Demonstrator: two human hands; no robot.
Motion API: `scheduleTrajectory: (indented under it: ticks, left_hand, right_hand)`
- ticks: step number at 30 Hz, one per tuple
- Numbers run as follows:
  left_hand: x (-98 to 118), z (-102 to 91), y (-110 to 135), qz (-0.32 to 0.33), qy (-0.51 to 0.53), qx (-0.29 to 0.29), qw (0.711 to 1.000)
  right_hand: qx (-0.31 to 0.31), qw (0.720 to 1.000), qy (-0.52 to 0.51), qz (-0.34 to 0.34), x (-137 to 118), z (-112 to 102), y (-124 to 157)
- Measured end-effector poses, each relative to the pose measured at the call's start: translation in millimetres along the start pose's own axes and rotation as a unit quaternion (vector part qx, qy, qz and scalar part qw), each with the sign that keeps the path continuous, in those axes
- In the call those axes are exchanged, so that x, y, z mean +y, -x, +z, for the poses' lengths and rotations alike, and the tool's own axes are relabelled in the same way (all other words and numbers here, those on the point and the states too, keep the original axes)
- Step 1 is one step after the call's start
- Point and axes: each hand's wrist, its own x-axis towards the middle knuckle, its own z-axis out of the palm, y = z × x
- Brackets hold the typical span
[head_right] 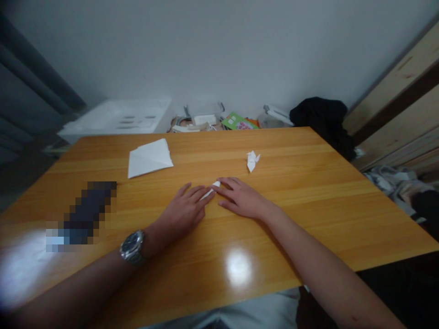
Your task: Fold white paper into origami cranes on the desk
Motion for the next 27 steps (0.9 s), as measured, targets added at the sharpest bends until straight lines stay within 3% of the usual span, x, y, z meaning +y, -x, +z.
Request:
scheduleTrajectory:
  ticks: [6, 19, 27]
  left_hand:
    - [3, -2.1, -1, -0.002, -0.006, -0.001, 1.000]
    - [3, -3.2, 4, -0.025, 0.057, -0.006, 0.998]
    - [3, -2.8, 7, -0.036, 0.080, -0.007, 0.996]
  right_hand:
    - [-0.034, 0.999, 0.024, 0.004, -4, 2, 4]
    - [-0.008, 0.998, 0.049, 0.044, -12, 9, 2]
    - [-0.027, 0.997, 0.051, 0.045, -13, 9, 2]
